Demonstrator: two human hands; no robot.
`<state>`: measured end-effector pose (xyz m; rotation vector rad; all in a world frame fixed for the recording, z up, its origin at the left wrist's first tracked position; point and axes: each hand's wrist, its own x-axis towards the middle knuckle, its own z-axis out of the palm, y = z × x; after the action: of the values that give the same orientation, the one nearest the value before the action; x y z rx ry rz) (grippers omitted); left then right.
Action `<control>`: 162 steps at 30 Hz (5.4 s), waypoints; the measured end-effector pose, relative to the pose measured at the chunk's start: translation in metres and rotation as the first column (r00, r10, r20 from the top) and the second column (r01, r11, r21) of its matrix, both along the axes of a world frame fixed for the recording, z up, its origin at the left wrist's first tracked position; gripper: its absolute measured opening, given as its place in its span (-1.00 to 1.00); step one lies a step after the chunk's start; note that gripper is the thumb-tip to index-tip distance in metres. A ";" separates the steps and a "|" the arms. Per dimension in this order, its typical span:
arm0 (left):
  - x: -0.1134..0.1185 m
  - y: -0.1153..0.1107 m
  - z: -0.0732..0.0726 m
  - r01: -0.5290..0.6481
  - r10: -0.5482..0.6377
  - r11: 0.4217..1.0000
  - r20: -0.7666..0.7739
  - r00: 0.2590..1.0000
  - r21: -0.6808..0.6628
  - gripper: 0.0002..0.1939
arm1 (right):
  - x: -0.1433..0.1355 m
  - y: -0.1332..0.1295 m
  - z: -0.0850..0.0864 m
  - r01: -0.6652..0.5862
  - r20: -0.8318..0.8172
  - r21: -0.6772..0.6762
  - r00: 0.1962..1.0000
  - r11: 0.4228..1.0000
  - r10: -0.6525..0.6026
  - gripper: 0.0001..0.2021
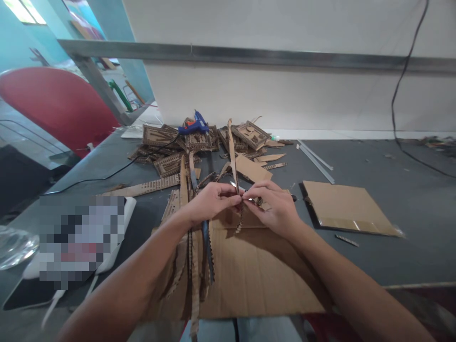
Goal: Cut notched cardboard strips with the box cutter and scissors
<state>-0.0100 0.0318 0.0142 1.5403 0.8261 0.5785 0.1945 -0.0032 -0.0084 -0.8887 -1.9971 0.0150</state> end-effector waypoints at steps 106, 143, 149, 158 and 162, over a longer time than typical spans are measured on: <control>0.000 0.000 -0.005 -0.007 0.007 0.997 -0.004 1.000 0.072 -0.64 | -0.011 -0.009 0.002 0.070 -0.064 0.033 0.996 0.997 -0.067 -0.87; 0.004 -0.002 -0.003 -0.039 0.038 0.997 0.010 0.999 0.065 -0.75 | -0.013 -0.010 0.002 0.064 -0.074 0.000 0.995 0.998 -0.064 -0.83; 0.002 -0.002 0.003 0.001 -0.001 1.000 -0.001 1.000 0.028 -0.85 | -0.014 -0.010 0.003 0.069 -0.095 0.000 0.993 0.998 -0.069 -0.84; 0.000 0.003 -0.003 -0.076 0.076 0.997 0.056 0.996 0.003 -0.64 | -0.009 -0.004 0.003 0.047 -0.053 0.019 0.998 0.999 -0.046 -0.85; 0.000 0.004 -0.004 -0.089 0.088 0.996 0.020 0.996 0.028 -0.62 | -0.008 -0.004 0.002 0.024 -0.030 0.025 0.999 0.999 -0.023 -0.82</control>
<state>-0.0104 0.0356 0.0106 1.5282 0.8786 0.6713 0.1865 -0.0068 -0.0066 -0.8905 -1.9552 -0.0104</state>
